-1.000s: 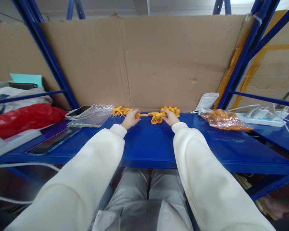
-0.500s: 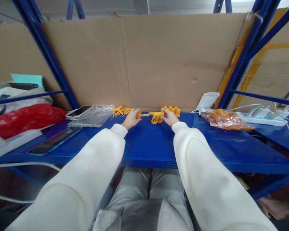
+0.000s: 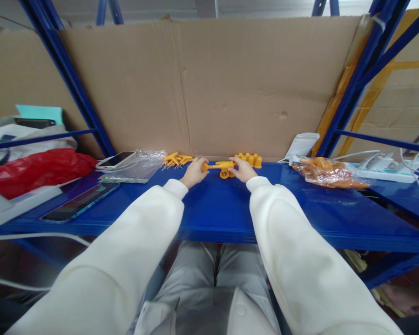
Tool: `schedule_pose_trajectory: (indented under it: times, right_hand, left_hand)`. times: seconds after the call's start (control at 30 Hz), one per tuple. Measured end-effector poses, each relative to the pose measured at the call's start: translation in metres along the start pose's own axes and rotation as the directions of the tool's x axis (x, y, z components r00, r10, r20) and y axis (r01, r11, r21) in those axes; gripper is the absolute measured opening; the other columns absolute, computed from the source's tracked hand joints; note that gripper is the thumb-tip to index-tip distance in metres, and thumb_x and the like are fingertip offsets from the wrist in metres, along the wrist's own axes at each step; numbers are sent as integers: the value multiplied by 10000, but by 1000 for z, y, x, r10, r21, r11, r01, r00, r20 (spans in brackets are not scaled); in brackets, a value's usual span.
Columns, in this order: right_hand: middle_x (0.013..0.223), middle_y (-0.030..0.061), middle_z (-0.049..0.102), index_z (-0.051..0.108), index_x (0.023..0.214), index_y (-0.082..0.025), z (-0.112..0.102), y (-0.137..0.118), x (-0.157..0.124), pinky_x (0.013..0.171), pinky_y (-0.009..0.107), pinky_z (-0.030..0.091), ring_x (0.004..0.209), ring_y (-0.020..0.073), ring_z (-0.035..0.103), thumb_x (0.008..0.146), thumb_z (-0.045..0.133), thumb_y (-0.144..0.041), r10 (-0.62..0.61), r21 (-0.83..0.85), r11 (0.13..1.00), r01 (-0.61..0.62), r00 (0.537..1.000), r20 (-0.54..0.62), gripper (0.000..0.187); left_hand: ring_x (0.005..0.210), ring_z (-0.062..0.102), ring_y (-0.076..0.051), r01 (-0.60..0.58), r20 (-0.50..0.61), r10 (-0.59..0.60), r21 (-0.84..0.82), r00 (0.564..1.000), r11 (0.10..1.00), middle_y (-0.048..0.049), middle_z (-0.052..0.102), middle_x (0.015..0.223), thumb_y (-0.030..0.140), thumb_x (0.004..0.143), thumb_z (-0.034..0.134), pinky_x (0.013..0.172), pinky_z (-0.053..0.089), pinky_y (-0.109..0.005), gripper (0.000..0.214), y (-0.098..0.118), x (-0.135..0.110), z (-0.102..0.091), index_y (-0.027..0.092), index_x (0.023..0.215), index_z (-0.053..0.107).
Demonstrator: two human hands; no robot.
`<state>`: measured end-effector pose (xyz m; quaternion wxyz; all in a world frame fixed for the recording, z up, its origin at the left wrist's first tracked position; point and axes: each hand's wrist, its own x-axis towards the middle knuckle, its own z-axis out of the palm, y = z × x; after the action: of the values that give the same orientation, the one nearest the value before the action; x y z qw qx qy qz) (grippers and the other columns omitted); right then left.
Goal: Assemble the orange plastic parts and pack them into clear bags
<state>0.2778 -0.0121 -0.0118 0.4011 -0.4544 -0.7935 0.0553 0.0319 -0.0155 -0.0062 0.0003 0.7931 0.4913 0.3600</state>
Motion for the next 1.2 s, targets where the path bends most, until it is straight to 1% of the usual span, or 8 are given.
schedule_pose_trajectory:
  times: [0.2, 0.37, 0.47, 0.7, 0.87, 0.97, 1.1, 1.2]
  right_hand:
    - [1299, 169, 694, 602, 1378, -217, 3, 4, 1, 1042, 639, 518, 1227, 376, 660, 849, 713, -269, 11, 83, 997, -10, 1000, -16, 543]
    - [1327, 153, 676, 612, 1323, -224, 4, 6, 3, 985, 638, 551, 1102, 334, 716, 831, 731, -290, 46, 264, 963, -50, 999, 22, 510]
    - [1303, 154, 686, 658, 1254, -214, 3, 5, 3, 992, 628, 551, 1066, 329, 728, 827, 748, -347, 80, 330, 940, -86, 996, 34, 457]
    - [1045, 159, 752, 728, 1018, -178, -1, 6, 3, 954, 634, 568, 1025, 359, 730, 766, 803, -547, 178, 385, 907, -169, 984, 11, 453]
    - [814, 129, 754, 721, 894, -196, -4, 3, 2, 853, 672, 574, 837, 338, 746, 802, 668, -762, 192, 332, 919, -214, 976, 99, 576]
    - [787, 140, 747, 705, 838, -201, -4, 0, 2, 830, 674, 572, 783, 327, 747, 849, 575, -797, 229, 321, 911, -257, 966, 122, 611]
    - [807, 140, 754, 709, 978, -205, -2, -1, 2, 806, 636, 589, 746, 304, 750, 882, 570, -760, 256, 348, 895, -280, 960, 114, 581]
    - [794, 102, 752, 660, 1167, -203, -3, 1, 1, 772, 579, 611, 702, 271, 741, 845, 694, -682, 253, 359, 885, -297, 953, 165, 578]
  left_hand:
    - [1059, 661, -254, 4, 0, -4, 3, 1000, 1000, -77, 595, 1118, 31, 769, 739, 987, 534, -407, 358, 0, 1, 2, 197, 1062, 618]
    - [1034, 674, -258, 35, -14, -34, 9, 999, 999, -83, 642, 1072, 39, 781, 736, 983, 528, -404, 340, 0, 2, -1, 189, 1062, 617]
    - [1039, 677, -264, 21, -14, -21, 16, 1000, 1000, -92, 668, 1071, 44, 786, 738, 975, 526, -399, 341, 1, 2, -2, 183, 1073, 618]
    - [1063, 670, -251, -78, -36, 77, -11, 996, 997, -78, 656, 1117, 41, 783, 732, 1002, 519, -408, 344, -2, 2, -2, 201, 1064, 615]
    - [1039, 672, -247, -84, -34, 83, -24, 996, 996, -70, 646, 1113, 53, 790, 725, 985, 530, -417, 342, -2, 1, -2, 207, 1073, 612]
    - [1047, 665, -245, -93, -38, 92, -25, 995, 995, -71, 642, 1116, 56, 794, 720, 988, 529, -413, 333, -2, 1, -1, 208, 1069, 608]
    - [1051, 658, -246, -89, -43, 88, -32, 995, 995, -57, 633, 1091, 55, 786, 727, 988, 528, -415, 335, -2, 1, -1, 220, 1049, 601]
    - [1045, 658, -246, -68, -29, 67, -29, 997, 997, -65, 626, 1098, 46, 788, 727, 978, 528, -405, 326, 0, 0, -3, 212, 1039, 602]
